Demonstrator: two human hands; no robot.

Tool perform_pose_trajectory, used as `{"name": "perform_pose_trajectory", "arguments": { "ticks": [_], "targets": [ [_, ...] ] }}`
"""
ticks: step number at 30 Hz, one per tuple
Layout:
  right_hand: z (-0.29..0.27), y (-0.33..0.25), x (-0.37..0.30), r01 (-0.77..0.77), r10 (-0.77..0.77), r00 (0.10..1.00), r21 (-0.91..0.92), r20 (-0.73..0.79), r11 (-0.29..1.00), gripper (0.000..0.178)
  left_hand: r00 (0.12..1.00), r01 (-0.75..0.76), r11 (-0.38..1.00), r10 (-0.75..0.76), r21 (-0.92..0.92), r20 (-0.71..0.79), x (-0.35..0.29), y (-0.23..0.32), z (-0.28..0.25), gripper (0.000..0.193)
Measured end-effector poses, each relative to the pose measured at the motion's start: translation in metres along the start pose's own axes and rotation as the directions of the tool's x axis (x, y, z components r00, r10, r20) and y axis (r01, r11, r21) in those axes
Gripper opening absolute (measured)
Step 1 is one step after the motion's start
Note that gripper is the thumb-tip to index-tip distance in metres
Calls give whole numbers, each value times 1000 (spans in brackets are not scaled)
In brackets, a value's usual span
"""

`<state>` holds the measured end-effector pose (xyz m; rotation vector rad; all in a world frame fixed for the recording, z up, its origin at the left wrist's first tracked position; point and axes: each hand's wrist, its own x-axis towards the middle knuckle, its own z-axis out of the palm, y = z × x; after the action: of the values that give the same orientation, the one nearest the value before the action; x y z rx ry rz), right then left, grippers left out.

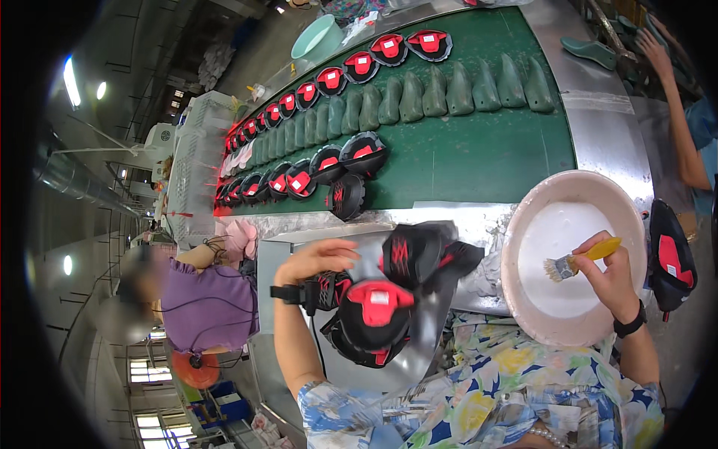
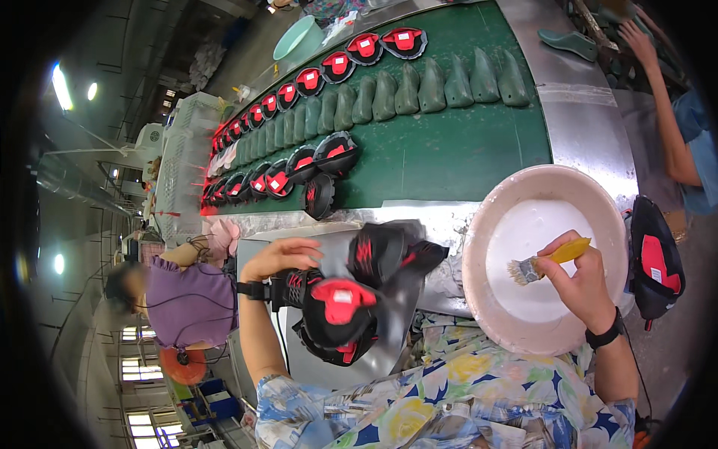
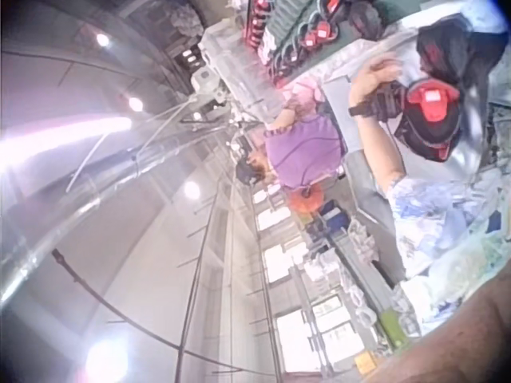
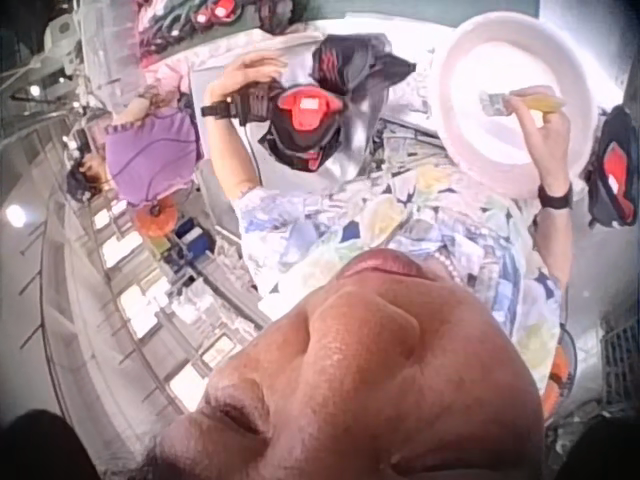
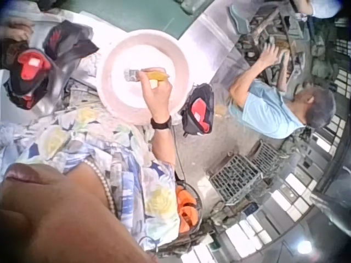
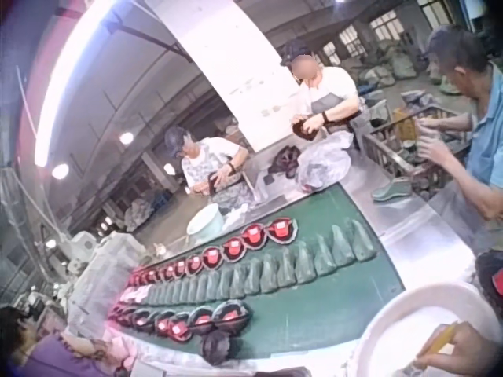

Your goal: Applying white glue to shoe sole components using a brush at a manufacturing station.

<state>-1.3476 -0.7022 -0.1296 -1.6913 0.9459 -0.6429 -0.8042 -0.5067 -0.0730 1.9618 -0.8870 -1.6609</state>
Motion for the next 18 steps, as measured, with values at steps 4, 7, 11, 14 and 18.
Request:
{"name": "perform_pose_trajectory", "arguments": {
  "ticks": [4, 7, 11, 14, 18],
  "targets": [
    [0, 1, 2, 5, -5, 1000, -16, 19, 1000, 11, 818, 182, 898, 89, 402, -569, 57, -49, -33, 83],
    [2, -2, -3, -22, 22, 1000, -17, 5, 1000, 12, 609, 411, 618, 361, 670, -706, 140, -63, 12, 94],
    [4, -5, -4, -5, 6, 1000, -43, 10, 999, 13, 430, 562, 632, 328, 534, -841, 187, -86, 8, 56],
    [-5, 8, -8, -14, 13, 1000, -61, -13, 998, 13, 451, 367, 638, 515, 677, -729, 173, -60, -5, 31],
    [-7, 13, -2, 27, -27, 1000, -78, 2, 997, 13, 385, -334, 596, 793, 730, -471, 146, -4, 52, 51]
  ]
}}
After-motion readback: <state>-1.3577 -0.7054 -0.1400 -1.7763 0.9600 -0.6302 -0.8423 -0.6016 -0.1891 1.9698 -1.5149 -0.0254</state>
